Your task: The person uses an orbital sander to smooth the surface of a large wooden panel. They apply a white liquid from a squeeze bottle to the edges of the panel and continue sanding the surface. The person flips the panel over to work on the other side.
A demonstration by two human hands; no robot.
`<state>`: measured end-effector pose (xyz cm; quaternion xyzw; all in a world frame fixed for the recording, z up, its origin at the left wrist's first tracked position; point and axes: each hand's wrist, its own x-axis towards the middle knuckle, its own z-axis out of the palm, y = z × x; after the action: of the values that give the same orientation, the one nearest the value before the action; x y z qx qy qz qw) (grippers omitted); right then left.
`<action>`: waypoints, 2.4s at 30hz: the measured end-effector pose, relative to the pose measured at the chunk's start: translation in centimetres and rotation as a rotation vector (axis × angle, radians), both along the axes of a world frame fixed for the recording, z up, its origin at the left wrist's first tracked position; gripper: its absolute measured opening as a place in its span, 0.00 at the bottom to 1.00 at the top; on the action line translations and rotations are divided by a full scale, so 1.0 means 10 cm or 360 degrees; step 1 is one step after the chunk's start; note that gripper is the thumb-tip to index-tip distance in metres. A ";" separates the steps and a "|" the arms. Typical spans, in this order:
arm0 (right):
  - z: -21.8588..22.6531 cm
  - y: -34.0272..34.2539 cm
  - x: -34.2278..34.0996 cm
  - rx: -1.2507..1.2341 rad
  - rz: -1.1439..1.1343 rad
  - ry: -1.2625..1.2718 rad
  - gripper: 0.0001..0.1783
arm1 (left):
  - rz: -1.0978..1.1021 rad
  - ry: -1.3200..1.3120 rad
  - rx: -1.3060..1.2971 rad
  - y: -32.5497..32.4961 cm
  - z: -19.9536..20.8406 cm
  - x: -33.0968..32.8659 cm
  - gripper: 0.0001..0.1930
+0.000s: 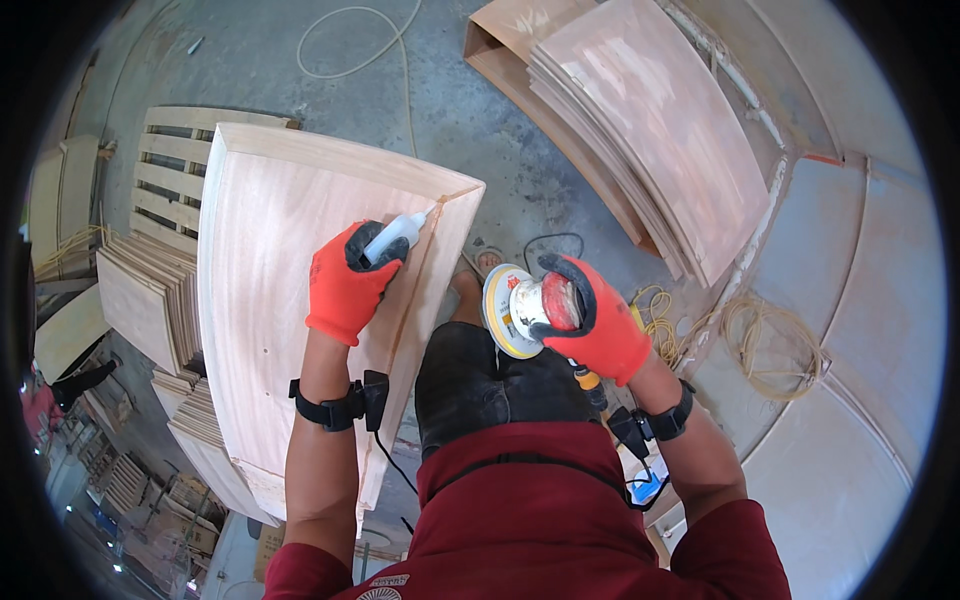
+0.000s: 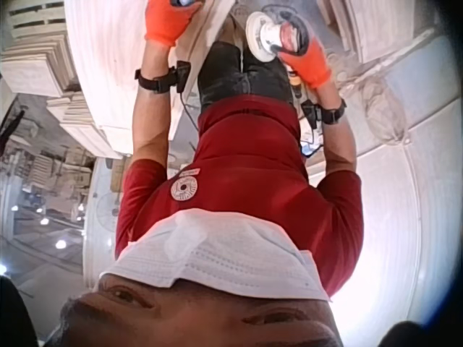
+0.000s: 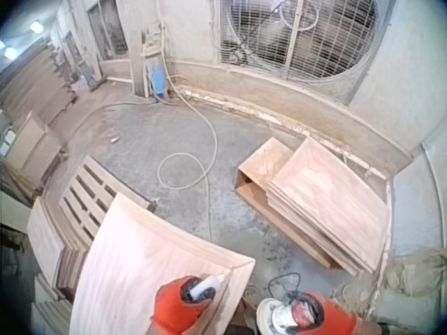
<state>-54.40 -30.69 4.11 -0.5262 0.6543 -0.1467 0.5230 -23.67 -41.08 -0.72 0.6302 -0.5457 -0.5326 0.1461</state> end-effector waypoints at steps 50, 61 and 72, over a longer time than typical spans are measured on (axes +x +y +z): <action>0.23 -0.66 0.10 0.0004 0.0362 -0.0049 0.52 | 0.0511 -0.0056 0.0066 -0.09 -0.10 0.63 0.14; 0.18 -0.95 0.03 -0.0040 0.0435 -0.0158 0.50 | 0.0508 -0.0067 0.0126 -0.02 -0.02 0.59 0.16; 0.12 -0.92 0.01 0.0001 0.0461 -0.0161 0.51 | 0.0549 -0.0083 0.0229 0.00 0.01 0.62 0.17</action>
<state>-54.32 -39.90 5.35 -0.6068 0.5444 -0.0958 0.5711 -17.51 -41.10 -0.64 0.7369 -0.3936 -0.5208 0.1755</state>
